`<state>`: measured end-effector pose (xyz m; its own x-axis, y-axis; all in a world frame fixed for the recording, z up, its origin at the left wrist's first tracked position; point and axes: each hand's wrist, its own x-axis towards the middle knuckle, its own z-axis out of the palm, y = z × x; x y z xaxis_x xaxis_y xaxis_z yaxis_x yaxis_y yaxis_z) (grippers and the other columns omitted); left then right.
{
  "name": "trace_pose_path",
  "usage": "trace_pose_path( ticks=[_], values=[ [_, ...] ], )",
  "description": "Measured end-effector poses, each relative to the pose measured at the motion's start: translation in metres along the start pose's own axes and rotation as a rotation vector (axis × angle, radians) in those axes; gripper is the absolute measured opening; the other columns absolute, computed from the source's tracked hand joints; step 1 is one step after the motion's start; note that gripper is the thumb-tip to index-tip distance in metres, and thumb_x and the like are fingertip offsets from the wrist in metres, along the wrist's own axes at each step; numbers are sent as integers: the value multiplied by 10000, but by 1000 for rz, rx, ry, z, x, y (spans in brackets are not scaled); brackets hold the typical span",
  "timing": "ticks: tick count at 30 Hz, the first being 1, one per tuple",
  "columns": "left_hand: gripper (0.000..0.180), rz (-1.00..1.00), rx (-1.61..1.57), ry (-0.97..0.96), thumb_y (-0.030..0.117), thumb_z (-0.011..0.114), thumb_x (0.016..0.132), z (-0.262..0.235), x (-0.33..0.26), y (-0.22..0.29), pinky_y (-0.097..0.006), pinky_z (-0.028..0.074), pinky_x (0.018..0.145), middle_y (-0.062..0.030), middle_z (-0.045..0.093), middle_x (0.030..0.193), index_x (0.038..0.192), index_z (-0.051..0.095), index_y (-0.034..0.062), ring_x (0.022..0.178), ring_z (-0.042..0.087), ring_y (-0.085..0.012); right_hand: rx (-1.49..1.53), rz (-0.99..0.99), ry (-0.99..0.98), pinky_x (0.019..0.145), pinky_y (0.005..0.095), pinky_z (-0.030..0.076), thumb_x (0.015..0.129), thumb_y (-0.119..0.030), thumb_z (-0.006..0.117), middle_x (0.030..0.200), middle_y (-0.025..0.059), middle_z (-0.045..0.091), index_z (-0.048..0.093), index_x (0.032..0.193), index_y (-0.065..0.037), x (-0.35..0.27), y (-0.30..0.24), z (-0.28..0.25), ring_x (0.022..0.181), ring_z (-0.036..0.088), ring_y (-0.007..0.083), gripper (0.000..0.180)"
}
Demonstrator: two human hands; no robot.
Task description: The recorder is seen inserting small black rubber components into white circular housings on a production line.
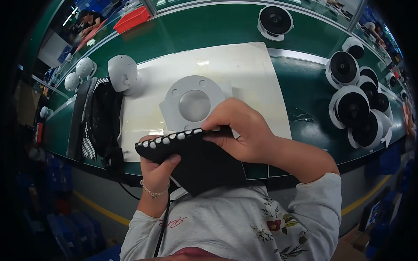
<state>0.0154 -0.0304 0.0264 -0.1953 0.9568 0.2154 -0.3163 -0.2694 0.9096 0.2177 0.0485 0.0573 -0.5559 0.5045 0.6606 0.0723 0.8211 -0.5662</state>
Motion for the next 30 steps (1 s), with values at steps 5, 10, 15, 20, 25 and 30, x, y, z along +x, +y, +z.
trace_pose_path(
  ticks=[5,10,15,20,25,30],
  values=[
    [215,5,136,-8,-88,698,638,-10,1,0,-213,421,600,-34,574,721,808,583,-24,642,517,-93,21,84,-91,600,248,440,727,-96,690,891,77,569,552,937,-55,0,-7,-6,722,547,149,254],
    [195,156,167,-49,-69,705,641,-14,2,-1,-203,398,575,-28,571,712,785,579,-33,634,501,-78,134,130,64,744,308,442,731,-109,680,1006,108,563,575,917,-66,2,-7,-5,879,558,235,218],
    [164,154,205,-23,-69,691,651,-14,-1,-2,-203,391,557,-38,568,686,761,574,-36,605,494,-79,-226,-166,-16,799,343,424,674,-83,694,1027,84,556,600,876,-93,13,-7,-17,982,518,248,223],
    [139,102,214,2,-79,671,657,-10,-2,-1,-204,381,541,-30,545,647,740,569,-33,584,476,-73,-209,-283,136,775,327,420,644,-66,693,986,49,570,621,838,-108,13,-11,-6,960,524,231,211],
    [118,42,266,-17,-73,664,658,-10,-3,-3,-213,372,516,-30,538,631,709,565,-32,566,474,-79,-265,-268,-83,661,325,427,656,12,686,859,32,575,548,922,-100,13,-15,-5,826,559,255,320],
    [130,117,369,-95,-56,674,641,-10,2,-1,-239,361,486,-46,513,592,665,553,-16,520,471,-125,0,-237,79,639,316,427,665,57,654,877,68,556,486,978,-101,16,-17,11,793,558,232,389]
  ],
)
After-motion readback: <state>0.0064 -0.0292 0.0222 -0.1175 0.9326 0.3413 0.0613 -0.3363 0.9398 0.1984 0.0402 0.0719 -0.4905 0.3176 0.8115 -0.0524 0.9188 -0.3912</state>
